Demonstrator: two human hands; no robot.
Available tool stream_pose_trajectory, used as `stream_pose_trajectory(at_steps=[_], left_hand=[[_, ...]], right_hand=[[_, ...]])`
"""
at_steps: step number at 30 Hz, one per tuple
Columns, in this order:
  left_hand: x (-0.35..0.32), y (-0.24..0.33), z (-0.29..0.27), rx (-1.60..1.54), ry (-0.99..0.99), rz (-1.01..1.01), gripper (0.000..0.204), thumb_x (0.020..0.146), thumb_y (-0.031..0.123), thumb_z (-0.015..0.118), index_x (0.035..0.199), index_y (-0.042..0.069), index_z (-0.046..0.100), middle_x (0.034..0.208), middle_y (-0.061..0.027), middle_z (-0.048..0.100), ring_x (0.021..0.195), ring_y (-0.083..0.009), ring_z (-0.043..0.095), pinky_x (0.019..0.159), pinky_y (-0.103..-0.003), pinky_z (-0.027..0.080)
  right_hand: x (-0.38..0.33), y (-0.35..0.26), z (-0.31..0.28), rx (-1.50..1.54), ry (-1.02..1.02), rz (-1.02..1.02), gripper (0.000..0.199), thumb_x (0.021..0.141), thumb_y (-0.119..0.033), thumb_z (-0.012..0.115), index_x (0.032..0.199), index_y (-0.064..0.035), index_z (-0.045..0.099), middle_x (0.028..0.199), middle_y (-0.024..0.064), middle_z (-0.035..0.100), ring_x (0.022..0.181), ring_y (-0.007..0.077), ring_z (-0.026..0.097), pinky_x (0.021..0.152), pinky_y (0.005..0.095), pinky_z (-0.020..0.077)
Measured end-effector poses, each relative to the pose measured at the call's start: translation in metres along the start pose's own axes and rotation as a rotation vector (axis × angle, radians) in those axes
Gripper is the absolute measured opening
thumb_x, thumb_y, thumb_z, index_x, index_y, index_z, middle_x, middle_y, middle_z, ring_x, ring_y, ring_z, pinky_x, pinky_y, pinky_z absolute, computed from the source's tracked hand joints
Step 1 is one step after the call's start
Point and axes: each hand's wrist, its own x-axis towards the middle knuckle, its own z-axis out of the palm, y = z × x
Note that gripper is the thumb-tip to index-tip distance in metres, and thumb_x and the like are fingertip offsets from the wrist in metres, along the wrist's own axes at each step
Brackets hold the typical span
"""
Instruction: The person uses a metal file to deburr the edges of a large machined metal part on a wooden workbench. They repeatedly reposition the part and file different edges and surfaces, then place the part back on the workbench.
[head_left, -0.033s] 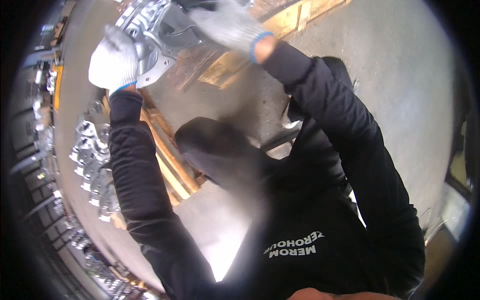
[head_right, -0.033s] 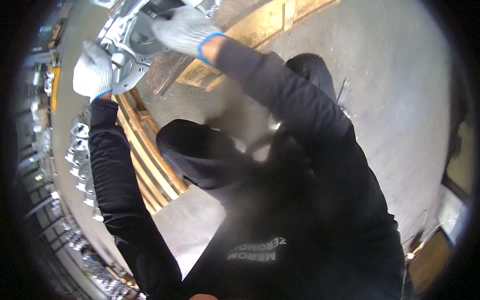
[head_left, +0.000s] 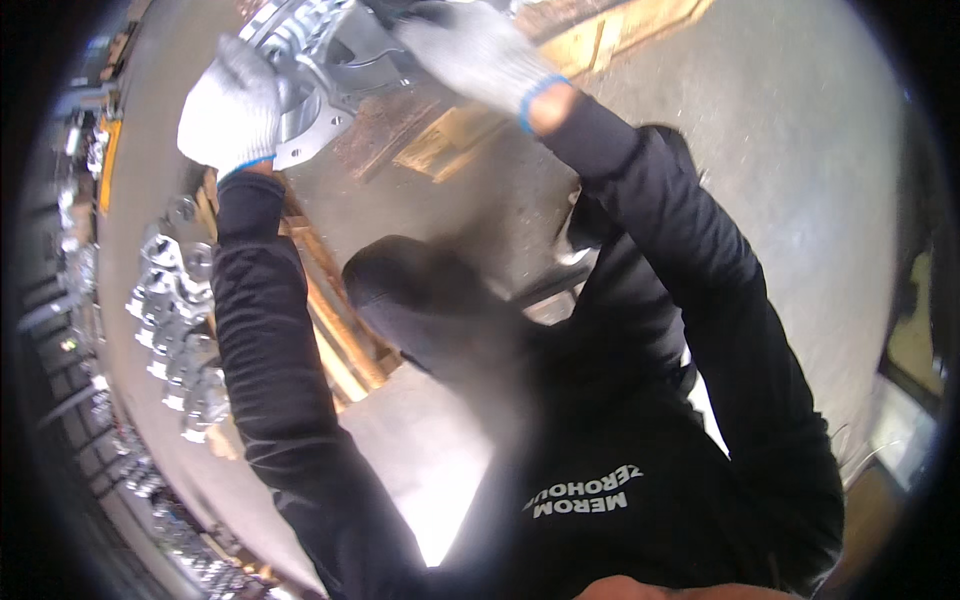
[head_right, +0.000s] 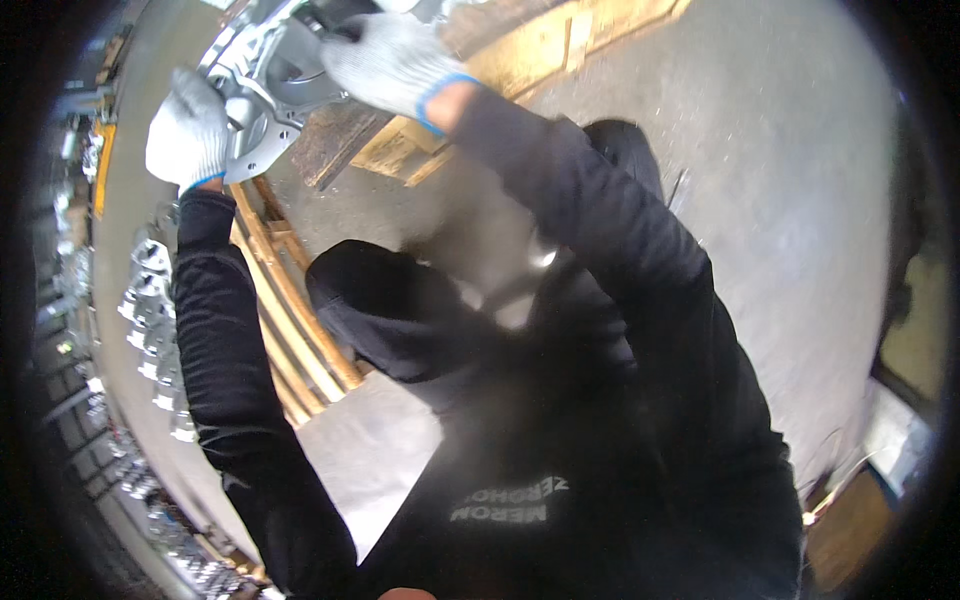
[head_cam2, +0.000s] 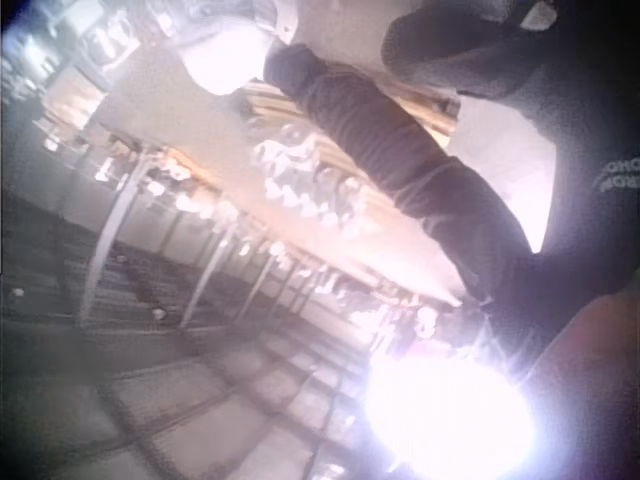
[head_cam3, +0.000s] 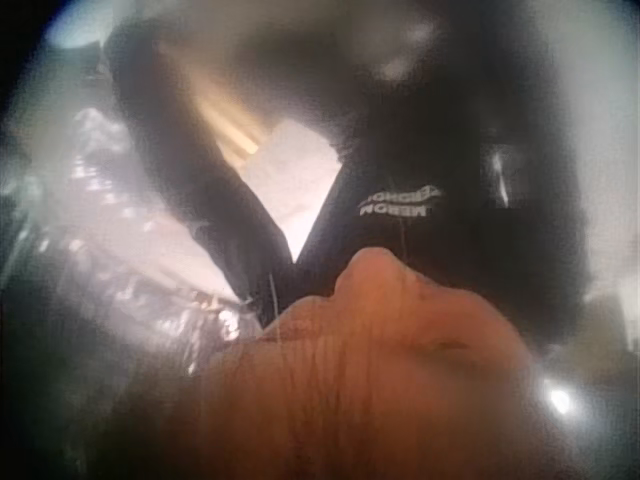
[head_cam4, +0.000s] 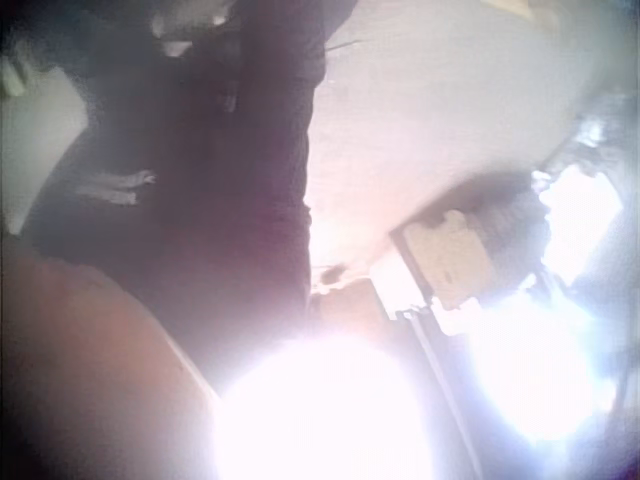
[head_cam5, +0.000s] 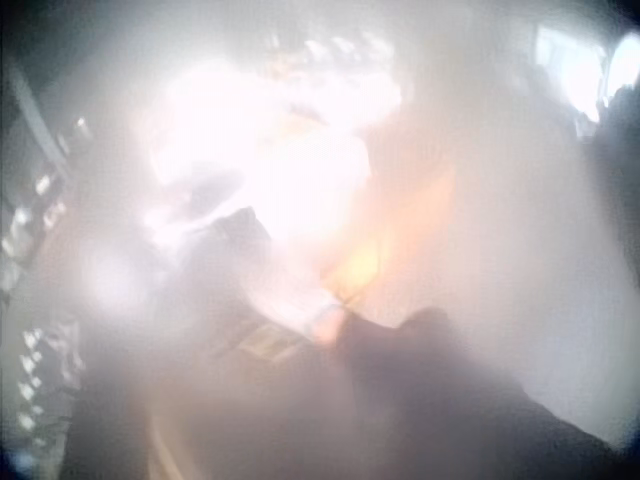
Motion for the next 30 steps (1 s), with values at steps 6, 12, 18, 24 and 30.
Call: stream_pose_trajectory(at_steps=[6,12,18,24,30], left_hand=[[0.000,-0.008,-0.014,-0.356,-0.091,-0.038,0.044,0.108,0.047,0.053,0.108,0.010,0.078,0.095,-0.0196,0.076,0.090,-0.0369,0.075,0.082,-0.046,0.058],[-0.018,-0.003,-0.094,-0.820,-0.025,-0.018,0.040,0.106,0.045,0.059,0.121,0.010,0.074,0.109,-0.0187,0.076,0.103,-0.0330,0.075,0.093,-0.042,0.056],[-0.082,-0.010,-0.169,-1.141,-0.496,-0.017,0.041,0.104,0.045,0.061,0.125,0.011,0.072,0.112,-0.0191,0.075,0.106,-0.0332,0.073,0.095,-0.042,0.056],[-0.084,-0.022,-0.169,-1.181,-0.500,-0.062,0.043,0.103,0.046,0.063,0.128,0.011,0.070,0.116,-0.0195,0.074,0.109,-0.0334,0.072,0.096,-0.042,0.056],[0.001,-0.119,-0.191,-0.879,0.192,-0.264,0.046,0.101,0.046,0.066,0.131,0.011,0.069,0.119,-0.0200,0.072,0.112,-0.0336,0.071,0.098,-0.043,0.055]], right_hand=[[-0.010,0.011,-0.035,-0.667,0.216,-0.600,0.048,0.094,-0.018,0.067,0.140,-0.0056,0.062,0.131,0.0207,0.066,0.116,0.0398,0.065,0.102,0.0496,0.0529],[0.020,0.005,-0.044,-0.989,0.264,-0.906,0.024,0.106,-0.016,0.054,0.104,-0.0068,0.076,0.102,0.0115,0.077,0.084,0.0296,0.076,0.070,0.0443,0.0613],[0.011,0.007,-0.045,-1.113,0.021,-0.938,0.019,0.100,-0.015,0.059,0.102,-0.0084,0.076,0.088,0.0121,0.076,0.078,0.0299,0.075,0.069,0.0434,0.0608],[-0.006,0.053,-0.100,-0.787,-0.158,-1.085,0.036,0.091,-0.020,0.071,0.123,-0.0052,0.074,0.106,0.0129,0.073,0.097,0.0342,0.068,0.087,0.0497,0.0534],[-0.036,0.034,-0.092,-1.198,-0.150,-0.839,0.035,0.089,-0.018,0.064,0.118,-0.0026,0.075,0.085,0.0129,0.067,0.076,0.0333,0.063,0.072,0.0500,0.0490]])
